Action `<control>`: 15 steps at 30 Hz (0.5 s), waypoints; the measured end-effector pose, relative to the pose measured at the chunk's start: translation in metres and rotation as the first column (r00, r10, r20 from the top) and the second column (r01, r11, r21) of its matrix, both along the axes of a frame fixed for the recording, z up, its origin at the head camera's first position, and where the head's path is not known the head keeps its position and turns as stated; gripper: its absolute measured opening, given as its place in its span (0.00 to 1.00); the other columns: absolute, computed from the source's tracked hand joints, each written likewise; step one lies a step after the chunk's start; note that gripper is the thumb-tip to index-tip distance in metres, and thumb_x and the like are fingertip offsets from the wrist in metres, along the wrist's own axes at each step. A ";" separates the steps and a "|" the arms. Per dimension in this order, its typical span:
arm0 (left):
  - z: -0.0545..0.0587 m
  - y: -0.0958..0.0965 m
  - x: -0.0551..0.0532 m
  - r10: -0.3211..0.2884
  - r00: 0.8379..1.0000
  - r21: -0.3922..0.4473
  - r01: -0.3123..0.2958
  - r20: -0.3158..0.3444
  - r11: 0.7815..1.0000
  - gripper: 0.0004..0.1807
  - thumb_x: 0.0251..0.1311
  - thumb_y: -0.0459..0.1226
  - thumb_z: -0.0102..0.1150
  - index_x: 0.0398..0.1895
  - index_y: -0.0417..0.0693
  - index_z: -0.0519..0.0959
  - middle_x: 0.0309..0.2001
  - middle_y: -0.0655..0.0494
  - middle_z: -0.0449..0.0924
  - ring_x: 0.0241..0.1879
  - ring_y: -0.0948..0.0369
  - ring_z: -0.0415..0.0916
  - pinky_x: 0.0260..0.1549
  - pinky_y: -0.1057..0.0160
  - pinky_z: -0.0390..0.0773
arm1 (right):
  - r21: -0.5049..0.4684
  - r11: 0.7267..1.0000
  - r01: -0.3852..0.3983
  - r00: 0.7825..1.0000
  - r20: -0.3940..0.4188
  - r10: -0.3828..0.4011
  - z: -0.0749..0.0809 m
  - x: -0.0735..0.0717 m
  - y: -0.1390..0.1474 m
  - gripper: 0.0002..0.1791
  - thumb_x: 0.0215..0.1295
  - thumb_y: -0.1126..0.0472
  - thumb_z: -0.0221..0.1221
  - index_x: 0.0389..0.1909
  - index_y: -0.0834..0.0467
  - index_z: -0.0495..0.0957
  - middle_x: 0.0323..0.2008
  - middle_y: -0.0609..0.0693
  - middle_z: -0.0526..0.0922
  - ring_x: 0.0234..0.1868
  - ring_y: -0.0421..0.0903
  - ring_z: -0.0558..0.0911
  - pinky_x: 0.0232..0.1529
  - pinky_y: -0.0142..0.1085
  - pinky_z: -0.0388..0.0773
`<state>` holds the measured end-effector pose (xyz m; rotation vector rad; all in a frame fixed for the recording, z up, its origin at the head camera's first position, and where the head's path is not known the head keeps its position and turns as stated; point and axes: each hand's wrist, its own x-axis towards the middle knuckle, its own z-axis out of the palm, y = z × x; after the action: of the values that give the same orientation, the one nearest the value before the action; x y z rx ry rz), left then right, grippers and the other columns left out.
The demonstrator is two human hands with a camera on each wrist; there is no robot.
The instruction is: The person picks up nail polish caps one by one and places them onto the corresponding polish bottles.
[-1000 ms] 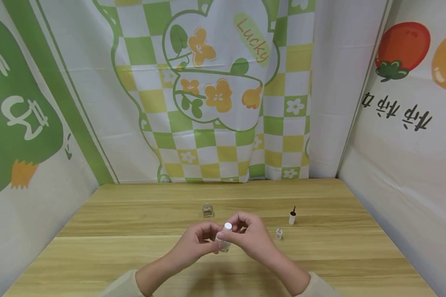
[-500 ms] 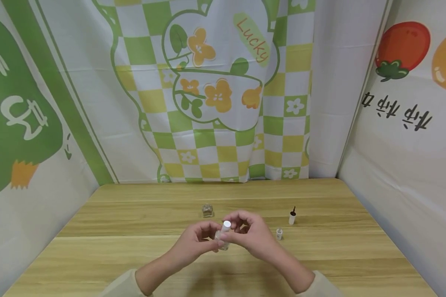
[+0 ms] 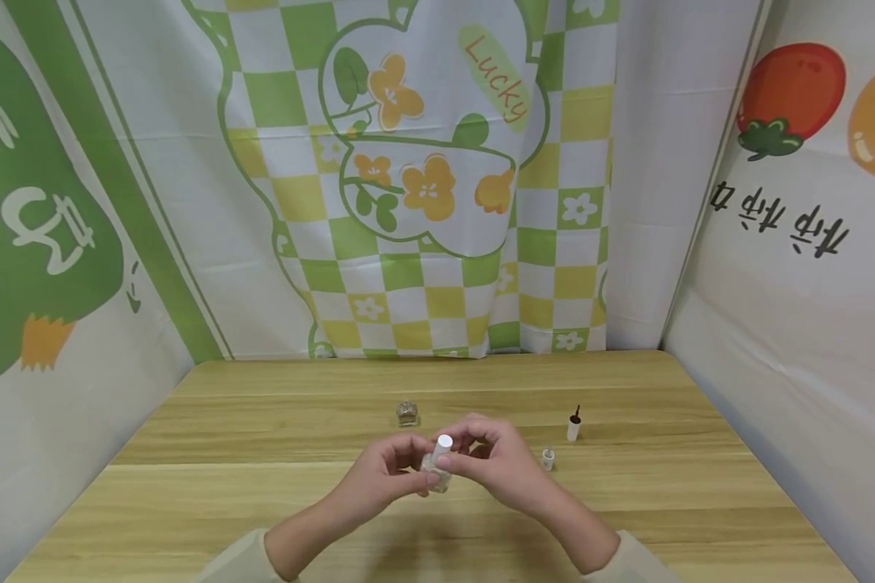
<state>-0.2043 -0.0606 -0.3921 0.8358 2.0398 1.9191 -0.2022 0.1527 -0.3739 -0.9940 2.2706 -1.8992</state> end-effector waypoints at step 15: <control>0.001 -0.001 0.002 -0.003 1.000 0.004 0.003 0.004 1.000 0.14 0.59 0.32 0.64 0.47 0.35 0.78 0.38 0.53 0.80 0.35 0.61 0.77 0.35 0.65 0.81 | 0.031 0.996 0.079 0.994 0.071 -0.081 0.003 0.006 -0.007 0.09 0.61 0.64 0.65 0.37 0.65 0.77 0.34 0.54 0.78 0.37 0.45 0.75 0.38 0.38 0.78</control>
<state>-0.2019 -0.0614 -0.3910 0.8348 2.0316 1.9224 -0.1964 0.1453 -0.3711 -0.8291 2.3235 -1.8932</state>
